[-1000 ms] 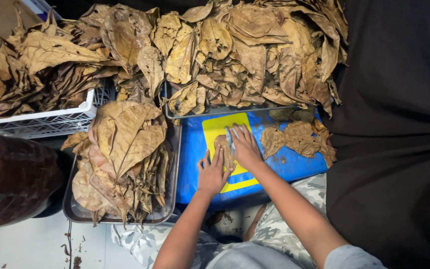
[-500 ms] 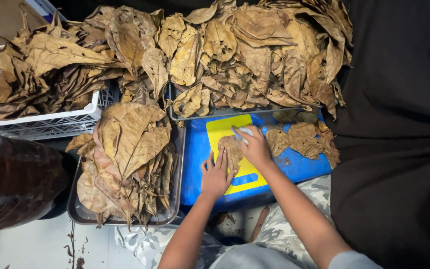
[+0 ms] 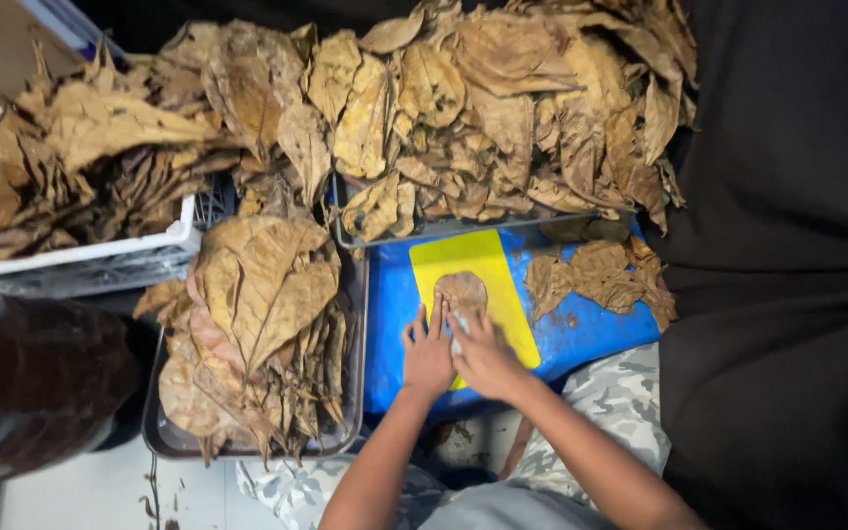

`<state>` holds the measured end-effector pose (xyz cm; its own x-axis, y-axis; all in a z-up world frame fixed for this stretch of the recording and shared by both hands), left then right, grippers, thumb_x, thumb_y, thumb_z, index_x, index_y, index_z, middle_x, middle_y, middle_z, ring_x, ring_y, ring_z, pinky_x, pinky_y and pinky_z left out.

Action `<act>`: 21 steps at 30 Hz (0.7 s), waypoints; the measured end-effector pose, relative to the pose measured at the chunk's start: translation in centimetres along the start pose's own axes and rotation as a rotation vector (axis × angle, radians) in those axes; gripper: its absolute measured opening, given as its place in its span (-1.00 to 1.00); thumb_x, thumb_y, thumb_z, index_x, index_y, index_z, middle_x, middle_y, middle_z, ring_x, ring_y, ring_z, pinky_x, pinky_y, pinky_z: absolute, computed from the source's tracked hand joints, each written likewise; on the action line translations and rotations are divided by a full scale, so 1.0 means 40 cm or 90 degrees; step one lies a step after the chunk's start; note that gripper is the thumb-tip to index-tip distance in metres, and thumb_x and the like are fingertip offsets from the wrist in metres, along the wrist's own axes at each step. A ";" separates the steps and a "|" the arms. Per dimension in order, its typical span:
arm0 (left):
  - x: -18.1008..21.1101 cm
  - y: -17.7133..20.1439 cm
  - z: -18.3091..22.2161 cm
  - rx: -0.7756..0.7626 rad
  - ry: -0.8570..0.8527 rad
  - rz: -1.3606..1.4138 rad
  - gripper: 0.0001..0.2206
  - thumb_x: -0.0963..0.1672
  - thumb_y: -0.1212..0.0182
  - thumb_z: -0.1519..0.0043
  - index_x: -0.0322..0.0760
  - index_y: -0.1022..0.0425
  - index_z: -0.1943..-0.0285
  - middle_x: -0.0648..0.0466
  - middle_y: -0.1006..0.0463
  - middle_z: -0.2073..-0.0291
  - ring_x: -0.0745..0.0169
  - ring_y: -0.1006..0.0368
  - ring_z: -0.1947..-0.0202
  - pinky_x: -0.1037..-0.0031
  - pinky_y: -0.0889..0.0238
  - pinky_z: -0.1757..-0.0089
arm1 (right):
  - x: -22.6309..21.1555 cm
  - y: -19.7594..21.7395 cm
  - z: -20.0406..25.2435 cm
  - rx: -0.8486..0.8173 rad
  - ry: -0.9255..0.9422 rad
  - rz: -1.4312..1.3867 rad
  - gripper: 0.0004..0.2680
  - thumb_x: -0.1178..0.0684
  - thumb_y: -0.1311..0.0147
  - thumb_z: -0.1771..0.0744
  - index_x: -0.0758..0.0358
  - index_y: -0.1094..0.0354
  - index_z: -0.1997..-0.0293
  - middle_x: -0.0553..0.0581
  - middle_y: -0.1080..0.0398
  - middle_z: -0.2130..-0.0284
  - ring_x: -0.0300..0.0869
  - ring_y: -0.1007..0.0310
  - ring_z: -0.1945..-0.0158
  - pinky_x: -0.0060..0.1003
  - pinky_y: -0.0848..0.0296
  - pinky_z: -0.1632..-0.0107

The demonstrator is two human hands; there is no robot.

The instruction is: Smoothing out dried leaves on a flat board to prepare them for processing, using hands and a small smoothing pad.

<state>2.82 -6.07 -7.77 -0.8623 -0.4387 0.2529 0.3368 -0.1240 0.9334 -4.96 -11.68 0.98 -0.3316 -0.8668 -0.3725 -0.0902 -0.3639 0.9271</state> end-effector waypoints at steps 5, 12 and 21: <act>0.017 0.087 0.028 -0.024 -0.008 0.019 -0.27 -0.02 0.11 -0.28 -0.30 0.28 -0.63 0.01 0.50 -0.60 -0.28 0.32 -0.50 0.00 0.22 -0.21 | 0.031 0.015 0.012 -0.053 0.024 -0.119 -0.48 0.33 0.07 -0.27 0.32 -0.03 -0.46 0.41 0.10 -0.44 0.35 -0.04 -0.32 0.09 -0.18 -0.32; 0.019 0.070 0.026 -0.053 -0.014 0.009 -0.28 -0.03 0.12 -0.31 -0.35 0.31 -0.63 -0.02 0.56 -0.59 -0.31 0.35 -0.50 0.00 0.22 -0.21 | 0.081 -0.021 0.020 -0.072 0.074 0.057 -0.50 0.09 0.01 -0.36 -0.10 0.03 -0.52 0.17 0.13 -0.49 0.12 0.28 -0.55 0.03 0.12 -0.48; 0.026 0.117 0.040 0.001 -0.019 0.033 -0.31 0.11 0.16 -0.34 -0.39 0.04 -0.56 -0.05 0.42 -0.61 -0.29 0.25 -0.49 -0.02 0.21 -0.22 | 0.088 0.004 -0.066 0.070 0.076 0.088 -0.55 0.21 -0.01 -0.31 0.09 -0.19 -0.41 0.13 -0.08 -0.42 0.12 0.09 -0.52 0.00 -0.10 -0.42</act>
<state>2.91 -5.69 -2.73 -0.8546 -0.4181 0.3082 0.3807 -0.1006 0.9192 -3.68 -15.70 -0.28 -0.2347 -0.9424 -0.2382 -0.1557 -0.2054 0.9662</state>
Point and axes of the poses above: each hand's wrist, its own z-axis away from the middle knuckle, its own y-axis out of the back of the hand, x = y × z, the point moved 6 cm from there along -z, towards the middle knuckle
